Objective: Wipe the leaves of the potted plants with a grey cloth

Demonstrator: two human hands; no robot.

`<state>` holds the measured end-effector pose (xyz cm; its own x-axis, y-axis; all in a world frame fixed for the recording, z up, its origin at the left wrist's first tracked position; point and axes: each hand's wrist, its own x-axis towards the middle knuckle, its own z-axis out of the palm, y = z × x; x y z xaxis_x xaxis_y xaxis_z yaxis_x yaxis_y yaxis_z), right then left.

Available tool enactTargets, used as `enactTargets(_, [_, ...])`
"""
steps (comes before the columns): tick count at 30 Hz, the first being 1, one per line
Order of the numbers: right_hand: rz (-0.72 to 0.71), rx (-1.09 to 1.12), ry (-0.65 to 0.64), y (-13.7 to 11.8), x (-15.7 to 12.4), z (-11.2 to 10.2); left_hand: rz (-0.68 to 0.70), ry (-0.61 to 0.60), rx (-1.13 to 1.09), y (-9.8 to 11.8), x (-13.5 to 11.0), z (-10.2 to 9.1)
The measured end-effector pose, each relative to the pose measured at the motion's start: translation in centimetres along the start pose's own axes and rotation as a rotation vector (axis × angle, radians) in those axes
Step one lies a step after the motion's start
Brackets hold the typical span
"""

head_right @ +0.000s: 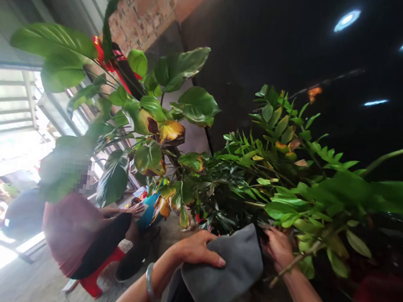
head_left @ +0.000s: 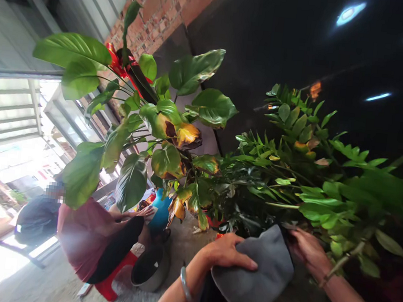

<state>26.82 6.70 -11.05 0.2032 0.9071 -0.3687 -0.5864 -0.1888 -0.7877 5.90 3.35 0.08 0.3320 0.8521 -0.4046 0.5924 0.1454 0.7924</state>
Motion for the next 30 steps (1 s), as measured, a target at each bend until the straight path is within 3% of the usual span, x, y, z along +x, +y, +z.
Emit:
enactTargets(2, [0.012, 0.0, -0.014, -0.2, -0.1, 0.0, 0.082, 0.048, -0.125, 1.1, -0.4, -0.9])
enactTargets(6, [0.027, -0.005, -0.054, -0.5, -0.5, 0.6, 0.294, 0.343, -0.597, 4.2, 1.9, -2.3])
enactTargets(9, [0.037, -0.036, -0.072, -0.4, -0.7, 0.7, 0.272, 0.474, -0.696, 4.2, 4.0, -1.4])
enactTargets(11, [0.037, -0.062, -0.078, -0.4, -0.7, 0.6, 0.151, 0.382, -0.548, 2.9, 4.2, -0.2])
enactTargets(13, [0.024, -0.085, -0.087, -0.5, -0.7, 0.3, 0.039, 0.203, -0.314, 1.6, 3.5, 0.7])
enactTargets(16, [-0.007, -0.121, -0.101, -0.8, -0.7, 0.0, 0.022, 0.067, -0.202, 1.2, 2.2, 0.3])
enactTargets(18, [-0.019, -0.144, -0.093, -1.0, -0.8, 0.1, 0.106, 0.114, -0.363, 2.5, 2.3, -0.7])
enactTargets(22, [-0.036, -0.169, -0.063, -1.0, -0.8, 0.3, 0.266, 0.337, -0.717, 5.6, 4.9, -1.6])
enactTargets(25, [-0.058, -0.181, -0.061, -0.5, -0.5, 0.3, 0.203, 0.398, -0.727, 5.2, 6.4, -0.2])
enactTargets(27, [-0.082, -0.198, -0.05, -0.2, 0.0, -0.1, 0.101, 0.283, -0.594, 3.5, 6.0, 1.2])
enactTargets(30, [-0.13, -0.251, -0.006, 0.1, 1.0, -0.8, -0.037, 0.0, -0.268, 0.6, 3.3, 2.3])
